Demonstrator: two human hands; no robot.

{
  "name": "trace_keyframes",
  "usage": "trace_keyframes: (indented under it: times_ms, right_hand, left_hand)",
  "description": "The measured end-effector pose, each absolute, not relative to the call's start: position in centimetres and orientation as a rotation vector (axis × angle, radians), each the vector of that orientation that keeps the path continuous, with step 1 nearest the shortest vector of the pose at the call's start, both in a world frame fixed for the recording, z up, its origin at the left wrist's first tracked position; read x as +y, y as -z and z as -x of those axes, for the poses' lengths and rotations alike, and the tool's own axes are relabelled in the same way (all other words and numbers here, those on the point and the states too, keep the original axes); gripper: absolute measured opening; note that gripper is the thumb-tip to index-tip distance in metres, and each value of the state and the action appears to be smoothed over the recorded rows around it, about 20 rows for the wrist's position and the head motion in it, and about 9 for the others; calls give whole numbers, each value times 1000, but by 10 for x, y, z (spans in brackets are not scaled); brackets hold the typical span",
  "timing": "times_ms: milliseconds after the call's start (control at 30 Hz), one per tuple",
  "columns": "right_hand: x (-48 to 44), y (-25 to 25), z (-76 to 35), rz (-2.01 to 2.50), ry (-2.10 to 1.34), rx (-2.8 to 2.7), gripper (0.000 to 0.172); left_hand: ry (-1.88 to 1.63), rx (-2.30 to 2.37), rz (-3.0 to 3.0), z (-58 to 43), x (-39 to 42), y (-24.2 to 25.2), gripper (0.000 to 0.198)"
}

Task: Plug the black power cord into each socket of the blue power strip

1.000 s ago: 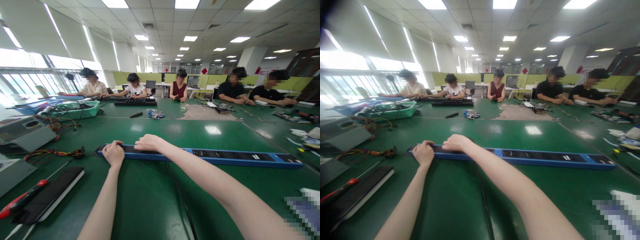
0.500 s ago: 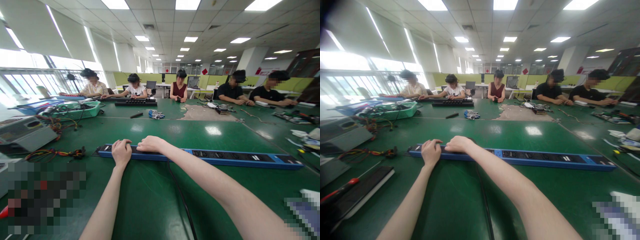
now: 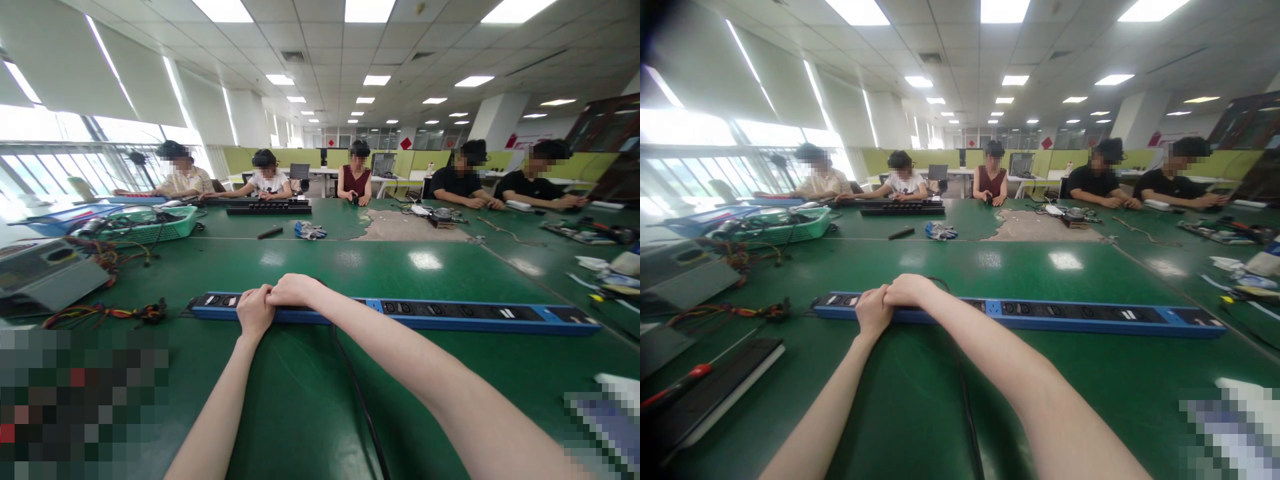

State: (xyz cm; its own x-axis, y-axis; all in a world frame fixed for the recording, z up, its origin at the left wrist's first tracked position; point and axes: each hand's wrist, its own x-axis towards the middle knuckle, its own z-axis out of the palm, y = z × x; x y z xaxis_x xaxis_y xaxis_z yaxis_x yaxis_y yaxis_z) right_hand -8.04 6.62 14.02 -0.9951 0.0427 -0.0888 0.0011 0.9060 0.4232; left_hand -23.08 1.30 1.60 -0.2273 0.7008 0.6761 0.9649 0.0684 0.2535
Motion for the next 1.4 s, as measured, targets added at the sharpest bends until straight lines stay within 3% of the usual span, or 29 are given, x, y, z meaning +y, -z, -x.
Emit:
trace_keyframes:
  times_ms: [600,1400]
  right_hand:
    - [54,-136,77,5,-745,2963,22]
    - [82,-135,65,-47,-785,3021,24]
  left_hand:
    - [878,-2052,1624,226,14,-17,16]
    - [926,-2007,1634,233,19,-11,26]
